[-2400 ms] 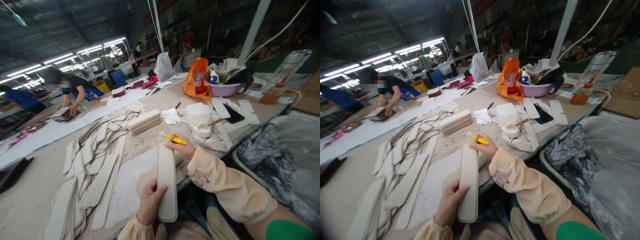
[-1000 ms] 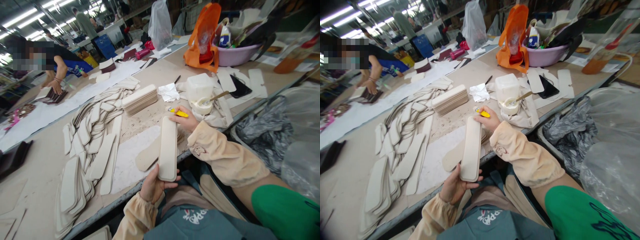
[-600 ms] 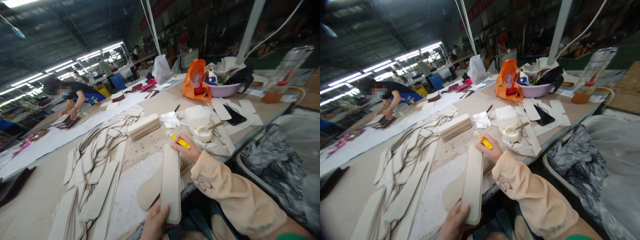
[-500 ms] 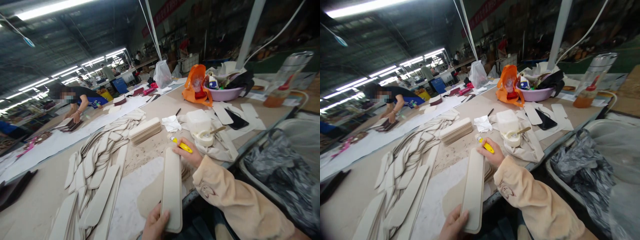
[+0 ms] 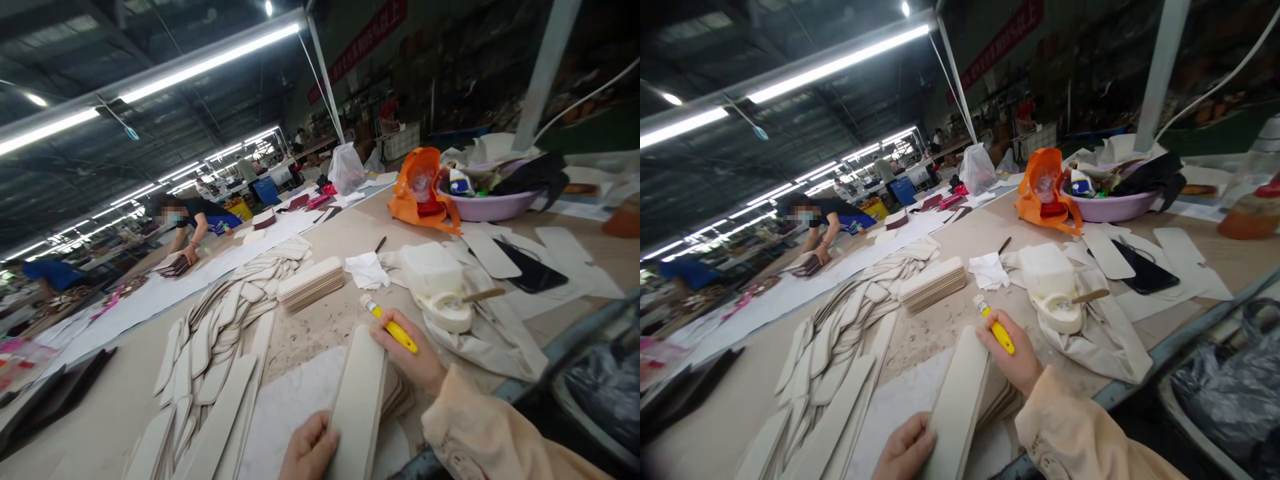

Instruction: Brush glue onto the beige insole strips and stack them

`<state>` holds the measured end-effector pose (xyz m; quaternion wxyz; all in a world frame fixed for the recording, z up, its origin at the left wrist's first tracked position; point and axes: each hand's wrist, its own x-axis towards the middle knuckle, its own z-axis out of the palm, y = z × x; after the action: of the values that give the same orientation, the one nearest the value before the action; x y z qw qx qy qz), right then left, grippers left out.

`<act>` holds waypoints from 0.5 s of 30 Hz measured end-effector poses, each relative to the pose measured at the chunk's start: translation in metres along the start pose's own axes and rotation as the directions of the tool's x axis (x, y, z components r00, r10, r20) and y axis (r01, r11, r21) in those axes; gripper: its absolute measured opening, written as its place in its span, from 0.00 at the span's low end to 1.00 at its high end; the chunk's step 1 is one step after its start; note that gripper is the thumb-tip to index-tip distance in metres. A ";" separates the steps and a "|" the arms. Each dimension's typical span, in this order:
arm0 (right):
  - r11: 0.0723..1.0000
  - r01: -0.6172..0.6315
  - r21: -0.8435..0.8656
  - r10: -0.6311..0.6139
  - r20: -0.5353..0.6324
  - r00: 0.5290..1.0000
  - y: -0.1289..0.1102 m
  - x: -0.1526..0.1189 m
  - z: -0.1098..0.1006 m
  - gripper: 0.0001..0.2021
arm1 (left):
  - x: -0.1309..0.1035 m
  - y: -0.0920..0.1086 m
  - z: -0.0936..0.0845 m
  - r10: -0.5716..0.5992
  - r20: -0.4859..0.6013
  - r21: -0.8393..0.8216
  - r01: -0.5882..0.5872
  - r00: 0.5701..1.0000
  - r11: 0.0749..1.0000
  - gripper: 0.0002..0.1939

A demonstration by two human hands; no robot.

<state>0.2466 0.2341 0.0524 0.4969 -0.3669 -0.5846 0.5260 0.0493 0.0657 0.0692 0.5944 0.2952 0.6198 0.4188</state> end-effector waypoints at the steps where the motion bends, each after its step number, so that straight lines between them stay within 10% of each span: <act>1: 0.999 0.002 -0.039 -0.003 -0.033 0.999 0.000 0.000 0.000 0.09 | 0.005 0.016 -0.009 0.022 -0.007 0.069 -0.022 1.000 0.997 0.23; 9: 0.919 0.180 -0.351 -0.237 -0.126 0.963 -0.006 0.003 -0.006 0.05 | 0.104 0.177 -0.072 0.245 -0.017 0.322 -0.227 0.969 0.919 0.23; 15: 0.849 0.233 -0.475 -0.296 -0.060 0.953 0.000 0.007 -0.006 0.03 | 0.196 0.232 -0.089 0.246 0.041 0.506 -0.232 0.969 0.831 0.29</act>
<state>0.2509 0.2422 0.0533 0.5001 -0.4242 -0.7039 0.2727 -0.0920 0.3301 0.1698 0.4306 0.5106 0.6739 0.3157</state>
